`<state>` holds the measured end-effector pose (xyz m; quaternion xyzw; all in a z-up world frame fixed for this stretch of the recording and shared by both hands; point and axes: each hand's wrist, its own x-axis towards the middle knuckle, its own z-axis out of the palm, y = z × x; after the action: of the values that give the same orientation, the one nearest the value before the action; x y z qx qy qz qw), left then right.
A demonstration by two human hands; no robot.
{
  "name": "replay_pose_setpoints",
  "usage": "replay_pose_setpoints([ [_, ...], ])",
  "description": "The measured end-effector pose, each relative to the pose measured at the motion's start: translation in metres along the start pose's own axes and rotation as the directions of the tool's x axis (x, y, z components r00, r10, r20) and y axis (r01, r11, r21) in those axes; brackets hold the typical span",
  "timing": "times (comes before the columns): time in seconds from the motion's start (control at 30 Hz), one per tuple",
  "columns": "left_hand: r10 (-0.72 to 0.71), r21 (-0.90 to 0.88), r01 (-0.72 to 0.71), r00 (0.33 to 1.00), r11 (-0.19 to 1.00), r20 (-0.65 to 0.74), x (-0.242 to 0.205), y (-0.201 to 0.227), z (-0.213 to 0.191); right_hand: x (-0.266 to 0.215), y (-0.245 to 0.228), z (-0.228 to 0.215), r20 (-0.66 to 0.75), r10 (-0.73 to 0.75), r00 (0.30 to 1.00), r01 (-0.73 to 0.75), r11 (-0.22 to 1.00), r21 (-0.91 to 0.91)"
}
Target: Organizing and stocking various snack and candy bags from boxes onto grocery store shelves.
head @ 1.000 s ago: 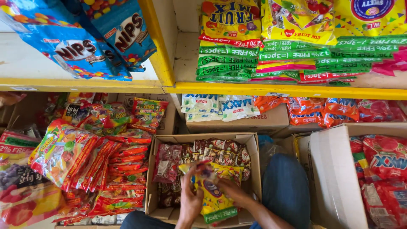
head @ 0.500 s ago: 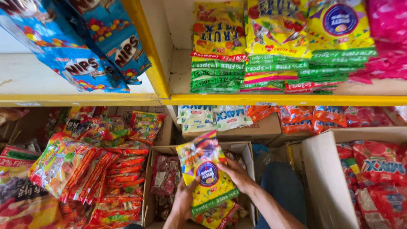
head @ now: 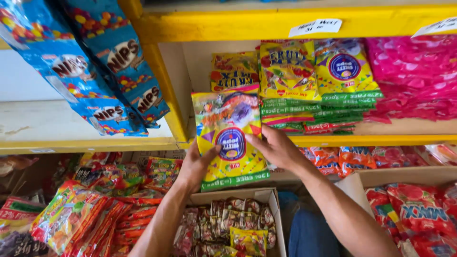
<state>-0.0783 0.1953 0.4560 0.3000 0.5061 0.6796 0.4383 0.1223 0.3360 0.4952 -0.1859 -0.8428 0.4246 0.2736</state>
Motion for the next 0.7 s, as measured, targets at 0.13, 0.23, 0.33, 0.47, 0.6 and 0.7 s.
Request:
replay_pose_setpoints([
  [0.13,0.196,0.035,-0.203,0.97,0.979,0.147,0.049,0.027,0.009,0.046,0.0,-0.031,-0.066,-0.065,0.996,0.049,0.974,-0.221],
  [0.23,0.279,0.212,-0.309,0.947,0.927,0.163,0.096,0.044,0.018,0.086,0.008,-0.05,-0.115,-0.015,0.993,-0.036,0.903,-0.428],
  [0.33,0.243,0.353,-0.249,0.968,0.902,0.063,0.136,0.061,0.031,0.122,0.016,-0.066,-0.166,0.107,0.98,-0.178,0.842,-0.51],
  [0.47,0.522,0.579,-0.43,0.853,0.693,0.009,0.201,0.056,0.028,0.163,0.018,-0.083,-0.204,0.126,0.971,-0.213,0.844,-0.492],
  [0.6,0.664,0.698,-0.473,0.748,0.537,-0.004,0.256,0.036,0.025,0.195,0.041,-0.092,-0.233,0.105,0.967,-0.222,0.8,-0.557],
  [0.7,0.643,0.695,-0.464,0.766,0.548,0.005,0.272,0.028,0.021,0.197,0.034,-0.092,-0.241,0.102,0.965,-0.231,0.765,-0.601],
])
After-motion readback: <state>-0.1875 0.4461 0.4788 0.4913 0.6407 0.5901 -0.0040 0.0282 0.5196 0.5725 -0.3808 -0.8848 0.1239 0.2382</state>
